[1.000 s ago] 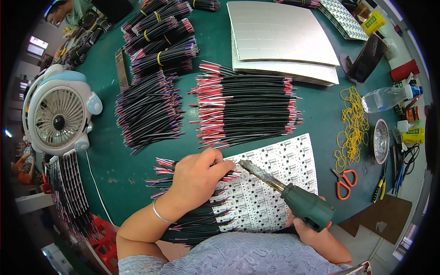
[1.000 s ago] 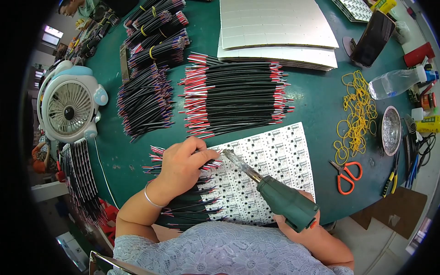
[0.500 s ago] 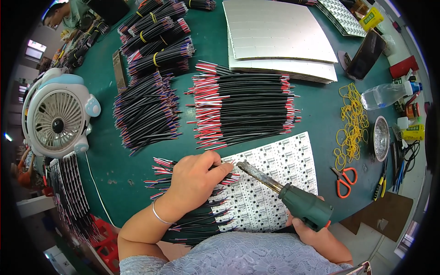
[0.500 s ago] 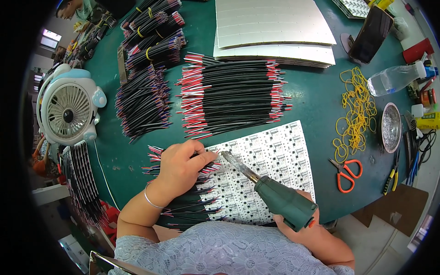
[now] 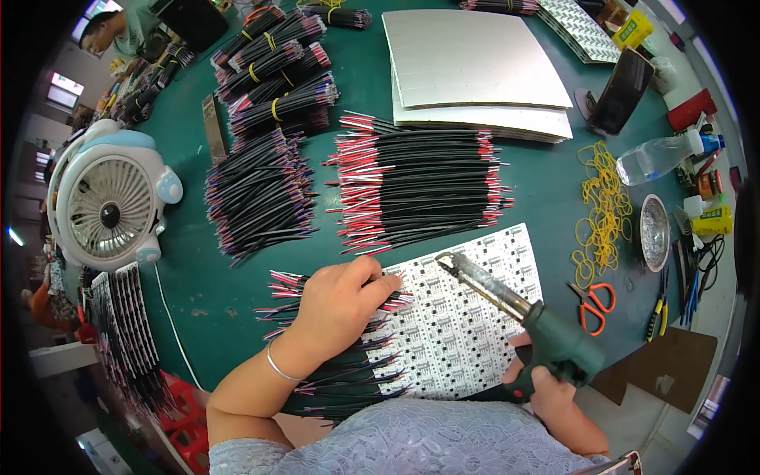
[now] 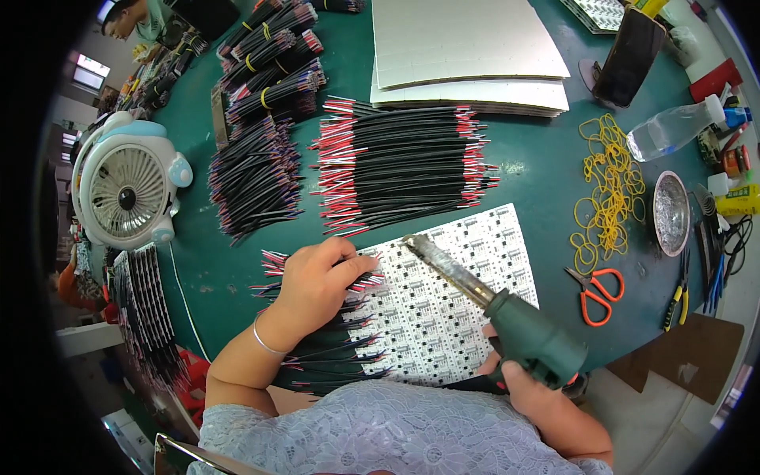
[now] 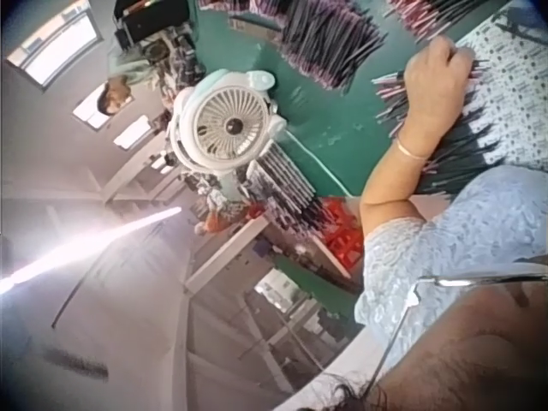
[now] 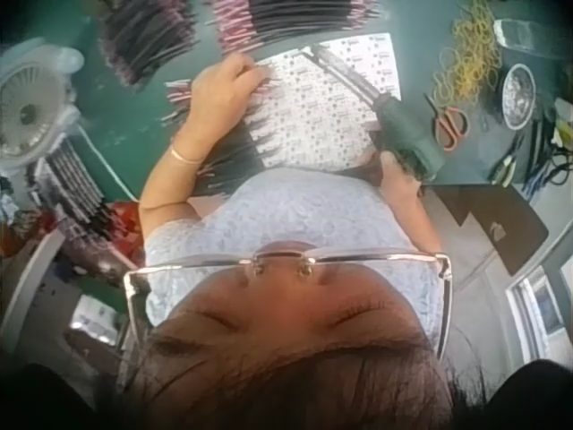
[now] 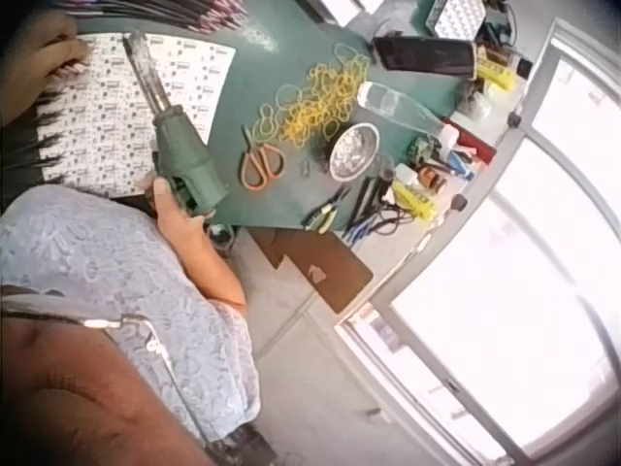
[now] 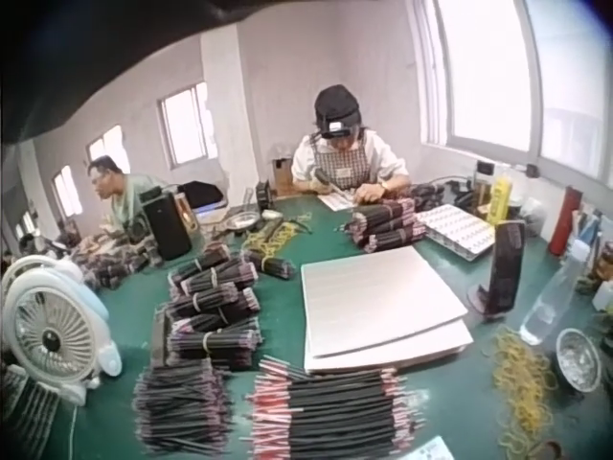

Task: The person places wires onto a circuit board and solders them to the board using a soldering iron.

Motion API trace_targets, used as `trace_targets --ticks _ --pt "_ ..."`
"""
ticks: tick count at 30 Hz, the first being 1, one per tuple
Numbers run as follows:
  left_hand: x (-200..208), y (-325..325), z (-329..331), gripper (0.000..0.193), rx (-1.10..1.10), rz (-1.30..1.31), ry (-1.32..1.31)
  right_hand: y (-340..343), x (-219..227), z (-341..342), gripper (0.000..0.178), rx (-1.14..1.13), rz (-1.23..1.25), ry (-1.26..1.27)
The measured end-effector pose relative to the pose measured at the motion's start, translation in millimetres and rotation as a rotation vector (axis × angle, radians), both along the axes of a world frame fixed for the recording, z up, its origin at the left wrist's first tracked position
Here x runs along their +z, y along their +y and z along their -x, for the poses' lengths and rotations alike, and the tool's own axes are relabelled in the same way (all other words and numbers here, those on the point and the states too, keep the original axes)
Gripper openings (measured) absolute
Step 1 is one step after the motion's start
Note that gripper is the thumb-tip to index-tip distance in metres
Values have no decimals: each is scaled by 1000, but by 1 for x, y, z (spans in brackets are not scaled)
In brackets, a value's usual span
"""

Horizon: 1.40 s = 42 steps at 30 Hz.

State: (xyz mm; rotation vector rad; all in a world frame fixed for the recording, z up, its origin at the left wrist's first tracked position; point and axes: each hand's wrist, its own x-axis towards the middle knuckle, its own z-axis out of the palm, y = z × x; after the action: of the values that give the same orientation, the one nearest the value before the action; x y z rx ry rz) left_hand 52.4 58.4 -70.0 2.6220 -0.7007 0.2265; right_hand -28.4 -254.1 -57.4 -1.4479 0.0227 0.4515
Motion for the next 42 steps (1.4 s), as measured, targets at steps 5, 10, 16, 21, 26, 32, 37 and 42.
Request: trace_targets --ticks 5,10,16,21,26,32,37,42 --pt "21 12 -3 34 -70 180 43 11 -13 -1 58 -307 -126 45" --pt "81 7 22 28 116 97 74 13 -23 -2 57 -415 -197 33" --pt "33 -21 37 25 40 -176 179 14 -14 -1 58 -349 -117 20" --pt "16 -20 29 17 29 -181 110 3 3 9 63 -122 60 48" --pt "8 -17 27 17 29 -97 34 -13 -10 16 52 87 95 -92" --pt "-2 -17 26 23 47 3 -77 -4 1 4 32 168 240 -187" --pt "-2 -15 28 25 20 -52 -13 10 8 1 23 45 179 -106" --pt "-2 -16 27 25 32 -33 -37 -1 -3 6 30 228 514 -357"
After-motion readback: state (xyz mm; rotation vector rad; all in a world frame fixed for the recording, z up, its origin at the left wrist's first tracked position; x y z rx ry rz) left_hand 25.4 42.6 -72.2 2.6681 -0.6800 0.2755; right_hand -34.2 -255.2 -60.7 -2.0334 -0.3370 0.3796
